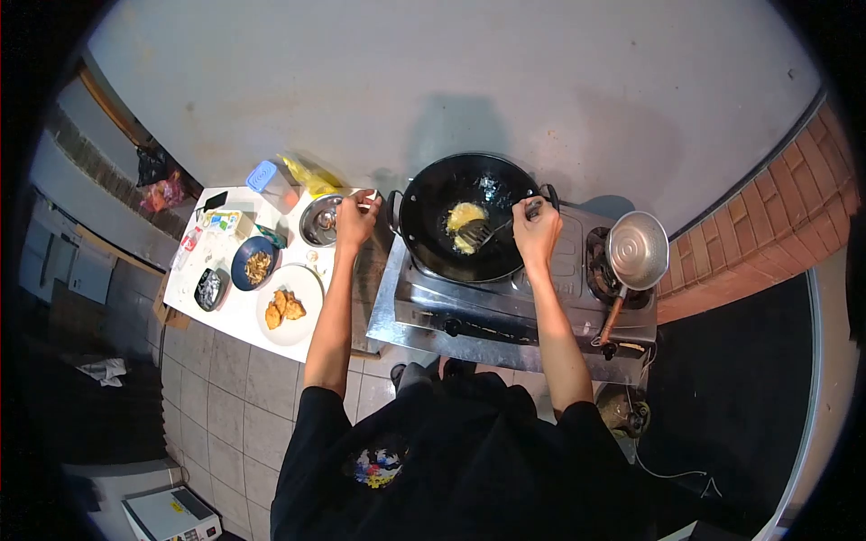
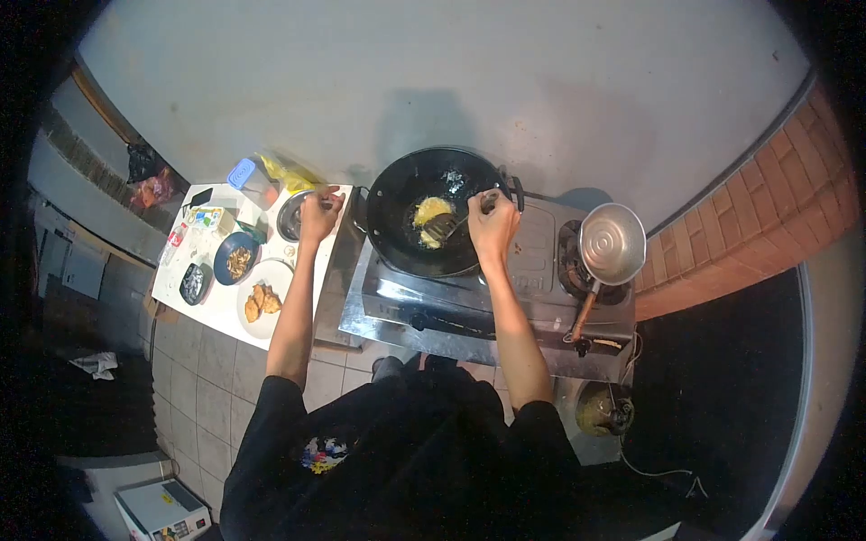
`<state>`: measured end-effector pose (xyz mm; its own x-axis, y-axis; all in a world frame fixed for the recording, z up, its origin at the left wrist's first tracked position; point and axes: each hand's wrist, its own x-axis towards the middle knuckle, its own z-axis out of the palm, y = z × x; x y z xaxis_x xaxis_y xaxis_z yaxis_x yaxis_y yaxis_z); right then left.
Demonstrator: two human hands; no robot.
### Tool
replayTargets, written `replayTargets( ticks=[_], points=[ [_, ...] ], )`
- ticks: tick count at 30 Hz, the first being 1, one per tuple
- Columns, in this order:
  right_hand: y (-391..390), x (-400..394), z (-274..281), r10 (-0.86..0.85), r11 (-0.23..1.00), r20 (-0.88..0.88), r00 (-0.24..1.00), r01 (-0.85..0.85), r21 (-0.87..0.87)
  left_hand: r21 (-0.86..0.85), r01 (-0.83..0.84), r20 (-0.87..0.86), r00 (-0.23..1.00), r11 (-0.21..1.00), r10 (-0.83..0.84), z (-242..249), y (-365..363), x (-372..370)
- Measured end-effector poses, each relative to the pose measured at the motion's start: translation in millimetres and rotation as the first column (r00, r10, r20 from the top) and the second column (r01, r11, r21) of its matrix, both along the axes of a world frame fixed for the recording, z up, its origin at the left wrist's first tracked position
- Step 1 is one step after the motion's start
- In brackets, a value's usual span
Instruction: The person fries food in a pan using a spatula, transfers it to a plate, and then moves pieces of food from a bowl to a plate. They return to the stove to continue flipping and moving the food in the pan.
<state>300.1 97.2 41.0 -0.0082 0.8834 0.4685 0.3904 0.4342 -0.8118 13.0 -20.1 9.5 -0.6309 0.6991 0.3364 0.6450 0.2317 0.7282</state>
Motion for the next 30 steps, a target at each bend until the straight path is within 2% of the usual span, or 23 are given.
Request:
replayTargets(
  ticks=[5, 9, 11, 12, 14, 16, 18, 19, 20, 22, 30],
  points=[
    [11.0, 3.9, -6.7, 0.039, 0.997, -0.052, 0.998, -0.043, -0.064, -0.021, 0.009, 0.042, 0.999, 1.0, -0.008, 3.9, -3.8, 0.9],
    [11.4, 2.0, -4.4, 0.049, 0.997, -0.054, 0.997, -0.052, -0.053, -0.078, 0.045, -0.006, 0.999, 0.996, -0.046, -3.2, 0.3, 0.7],
    [5.6, -3.3, -3.0, 0.152, 0.978, -0.194, 0.969, -0.176, -0.115, -0.089, 0.052, -0.028, 0.998, 0.995, -0.054, -12.0, 4.7, 0.8],
    [6.0, -5.2, -6.2, 0.15, 0.978, -0.193, 0.97, -0.174, -0.115, -0.104, 0.029, -0.037, 0.999, 0.994, -0.033, -15.6, 7.3, 0.1],
    [8.1, -10.0, -13.5, 0.211, 0.972, -0.145, 0.967, -0.223, -0.072, -0.118, 0.006, -0.045, 0.999, 0.993, -0.012, -19.7, 11.1, -0.2],
    [7.8, -14.3, -17.6, 0.218, 0.971, -0.173, 0.961, -0.231, -0.064, -0.113, -0.004, -0.02, 1.0, 0.994, 0.001, -21.4, 12.9, 0.9],
    [7.6, -15.5, -20.4, 0.204, 0.969, -0.076, 0.976, -0.212, -0.124, -0.108, -0.011, 0.005, 1.0, 0.994, 0.011, -24.0, 14.6, 0.0],
    [7.6, -15.3, -21.7, 0.162, 0.976, 0.029, 0.986, -0.156, -0.151, -0.102, -0.02, 0.029, 0.999, 0.995, 0.023, -25.2, 15.1, -0.9],
    [6.4, -14.8, -20.7, 0.165, 0.976, 0.029, 0.986, -0.159, -0.151, -0.101, -0.023, 0.029, 0.999, 0.995, 0.026, -22.4, 14.5, 0.5],
    [3.4, -12.2, -19.5, 0.163, 0.986, 0.118, 0.979, -0.159, -0.05, -0.065, -0.04, 0.002, 0.999, 0.997, 0.04, -17.6, 12.9, 4.4],
    [-8.7, -7.3, -20.8, 0.238, 0.971, 0.118, 0.964, -0.233, -0.052, -0.087, -0.022, 0.003, 1.0, 0.996, 0.023, -17.9, 14.2, 4.7]
  ],
)
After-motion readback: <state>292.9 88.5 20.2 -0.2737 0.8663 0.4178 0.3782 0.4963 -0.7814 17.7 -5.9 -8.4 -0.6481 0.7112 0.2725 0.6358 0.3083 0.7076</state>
